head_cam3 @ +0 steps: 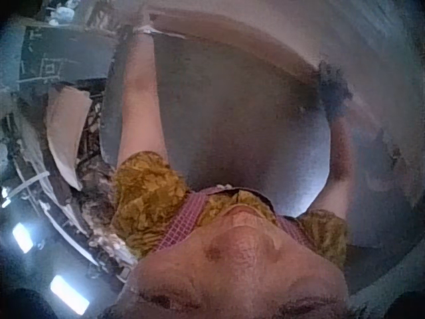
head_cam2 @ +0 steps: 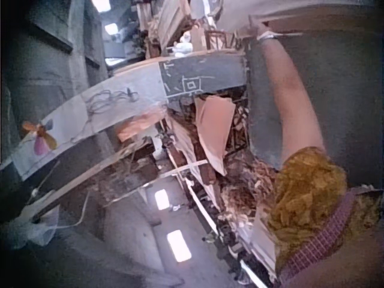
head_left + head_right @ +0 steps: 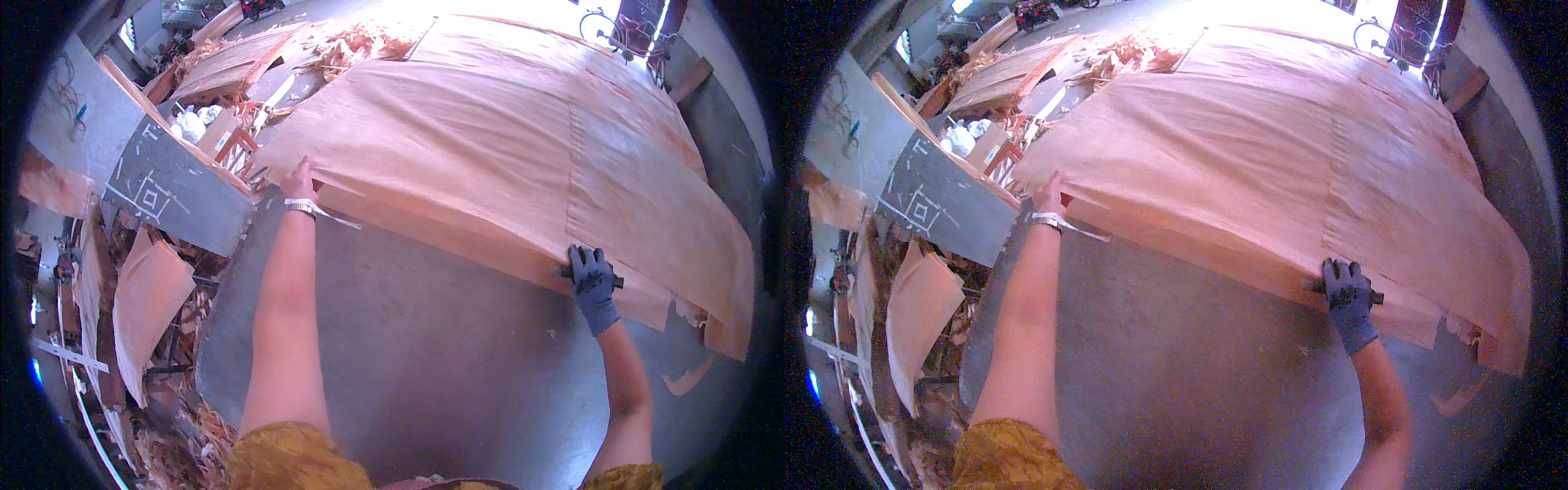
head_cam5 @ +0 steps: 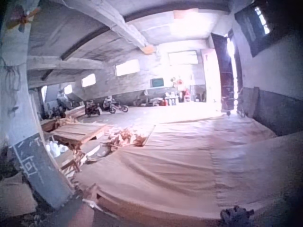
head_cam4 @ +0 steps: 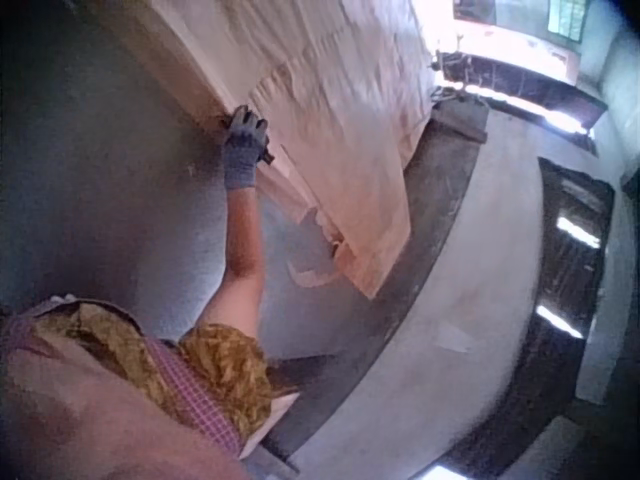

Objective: The person trims and aligns thin sheets of wood veneer on a metal table using a small hand-held blade, then stacks the completed sheets onto a large pile.

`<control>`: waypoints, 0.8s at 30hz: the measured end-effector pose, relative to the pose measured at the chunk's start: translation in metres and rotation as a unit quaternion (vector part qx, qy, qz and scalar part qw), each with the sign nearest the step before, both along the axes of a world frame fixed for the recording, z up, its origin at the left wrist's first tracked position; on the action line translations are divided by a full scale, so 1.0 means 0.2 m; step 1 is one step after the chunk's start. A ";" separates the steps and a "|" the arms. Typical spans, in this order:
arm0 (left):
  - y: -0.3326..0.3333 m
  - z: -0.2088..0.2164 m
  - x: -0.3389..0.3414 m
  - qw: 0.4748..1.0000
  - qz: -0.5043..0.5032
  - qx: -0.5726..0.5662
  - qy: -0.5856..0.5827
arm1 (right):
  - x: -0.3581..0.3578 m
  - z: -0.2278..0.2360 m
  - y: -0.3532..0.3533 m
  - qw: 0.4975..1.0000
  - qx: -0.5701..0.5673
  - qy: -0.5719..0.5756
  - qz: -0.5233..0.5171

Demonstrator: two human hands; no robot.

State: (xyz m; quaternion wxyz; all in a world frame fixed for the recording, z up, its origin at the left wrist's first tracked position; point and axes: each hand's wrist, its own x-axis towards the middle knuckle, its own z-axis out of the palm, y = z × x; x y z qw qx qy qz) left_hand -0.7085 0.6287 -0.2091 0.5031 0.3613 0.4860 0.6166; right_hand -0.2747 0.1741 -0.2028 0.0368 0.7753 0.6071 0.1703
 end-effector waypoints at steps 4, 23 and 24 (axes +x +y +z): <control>-0.09 -0.01 -0.02 0.997 0.021 -0.066 -0.037 | -0.01 -0.01 -0.02 1.000 -0.008 -0.020 0.011; 0.03 0.00 -0.21 0.998 0.012 -0.048 -0.034 | -0.04 0.11 -0.13 0.998 -0.012 -0.053 0.022; 0.02 0.00 -0.23 0.999 0.025 -0.036 -0.026 | -0.05 0.12 -0.13 0.998 -0.008 -0.059 0.024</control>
